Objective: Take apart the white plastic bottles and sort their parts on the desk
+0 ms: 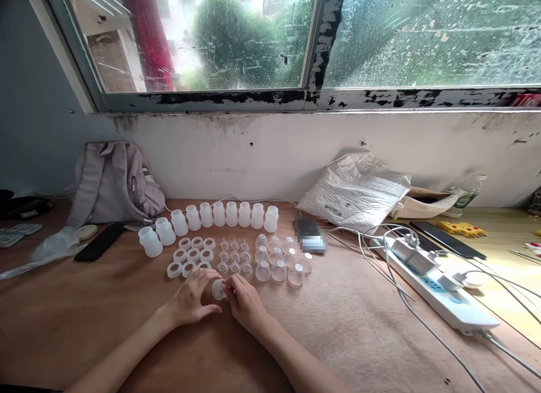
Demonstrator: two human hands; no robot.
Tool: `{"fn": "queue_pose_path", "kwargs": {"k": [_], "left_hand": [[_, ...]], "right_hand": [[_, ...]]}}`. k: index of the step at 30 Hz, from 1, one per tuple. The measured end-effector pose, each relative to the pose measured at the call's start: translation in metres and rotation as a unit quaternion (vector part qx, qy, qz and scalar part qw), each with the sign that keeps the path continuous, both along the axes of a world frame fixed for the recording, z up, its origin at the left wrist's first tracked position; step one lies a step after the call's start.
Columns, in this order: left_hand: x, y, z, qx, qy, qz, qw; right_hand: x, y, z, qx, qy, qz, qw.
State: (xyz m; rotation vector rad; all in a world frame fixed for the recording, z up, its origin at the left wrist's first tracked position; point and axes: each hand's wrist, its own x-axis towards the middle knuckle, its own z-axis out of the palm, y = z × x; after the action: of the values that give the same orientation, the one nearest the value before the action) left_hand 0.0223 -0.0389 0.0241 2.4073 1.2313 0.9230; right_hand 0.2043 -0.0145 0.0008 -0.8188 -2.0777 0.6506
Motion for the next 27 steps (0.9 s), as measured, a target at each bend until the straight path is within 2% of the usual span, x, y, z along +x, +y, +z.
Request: {"fn": "queue_pose_path", "kwargs": {"k": [7,15,20,27], "left_hand": [[0.003,0.009,-0.010,-0.005,-0.057,0.027,0.998],[0.003,0.005,-0.018,-0.002,-0.051,0.022,0.998],[0.002,0.004,-0.015,-0.020,-0.073,0.029,0.997],[-0.003,0.001,-0.005,0.024,-0.012,-0.010,1.000]], "right_hand": [[-0.001,-0.001,0.001,-0.004,0.032,-0.005,0.999],[-0.008,-0.005,0.005,0.001,0.024,-0.033,0.999],[-0.009,-0.007,0.009,-0.009,0.035,-0.028,0.999],[-0.010,-0.009,0.009,-0.020,0.034,0.006,0.999]]}}
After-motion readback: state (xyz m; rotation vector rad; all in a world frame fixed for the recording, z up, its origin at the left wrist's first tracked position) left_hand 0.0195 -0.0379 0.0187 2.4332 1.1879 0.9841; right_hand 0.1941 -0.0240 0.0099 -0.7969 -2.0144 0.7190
